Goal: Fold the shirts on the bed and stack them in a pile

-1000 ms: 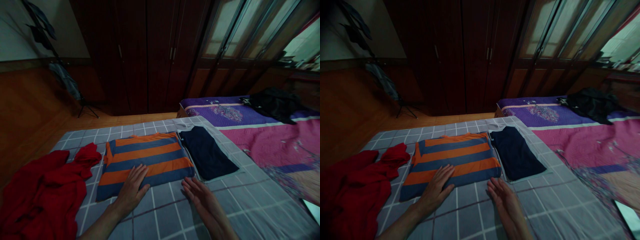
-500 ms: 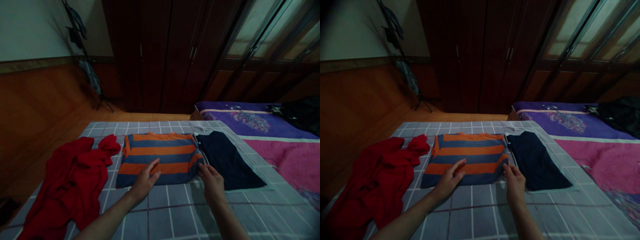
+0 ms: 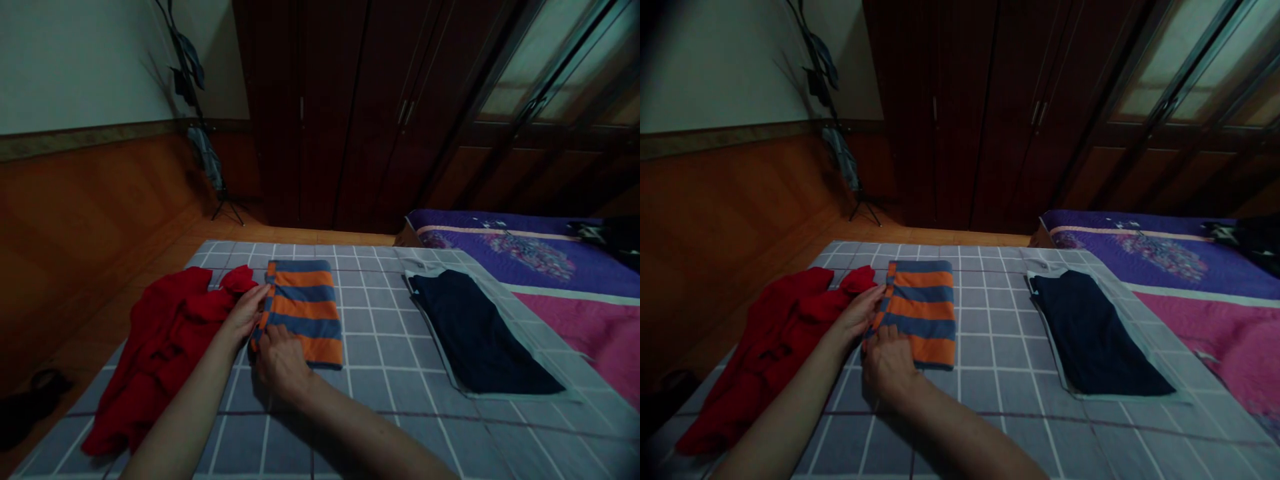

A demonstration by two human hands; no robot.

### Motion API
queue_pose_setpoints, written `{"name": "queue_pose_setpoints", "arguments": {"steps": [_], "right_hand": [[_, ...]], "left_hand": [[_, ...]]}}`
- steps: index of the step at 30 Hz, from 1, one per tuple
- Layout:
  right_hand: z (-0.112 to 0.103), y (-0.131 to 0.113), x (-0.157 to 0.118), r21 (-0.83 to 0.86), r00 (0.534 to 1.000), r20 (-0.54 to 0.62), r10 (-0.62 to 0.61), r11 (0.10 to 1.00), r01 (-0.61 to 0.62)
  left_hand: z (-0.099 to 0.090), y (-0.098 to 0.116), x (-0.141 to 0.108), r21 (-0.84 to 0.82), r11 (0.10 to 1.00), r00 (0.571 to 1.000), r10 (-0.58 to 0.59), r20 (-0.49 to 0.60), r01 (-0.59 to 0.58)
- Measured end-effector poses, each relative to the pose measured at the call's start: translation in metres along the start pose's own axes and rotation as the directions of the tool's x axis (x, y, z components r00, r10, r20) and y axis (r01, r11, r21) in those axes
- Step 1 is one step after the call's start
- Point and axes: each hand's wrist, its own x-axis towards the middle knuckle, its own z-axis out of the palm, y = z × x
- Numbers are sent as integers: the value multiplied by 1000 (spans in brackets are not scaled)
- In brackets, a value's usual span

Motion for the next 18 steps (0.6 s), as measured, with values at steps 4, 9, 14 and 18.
{"name": "queue_pose_setpoints", "arguments": {"steps": [4,9,14,18], "right_hand": [[19,-3,-11,-28,999,16,-29,999,29],[21,7,-24,-57,997,-83,-2,998,-3],[17,17,-40,-44,996,-66,61,997,-64],[1,32,-65,-14,992,-72,100,995,-102]], "left_hand": [[-1,-13,4,114,990,995,87,-52,-81],[-2,-16,12,340,930,974,190,-126,-137],[-2,-15,12,623,770,953,274,-131,-136],[0,-7,-2,805,581,938,333,-101,-120]]}}
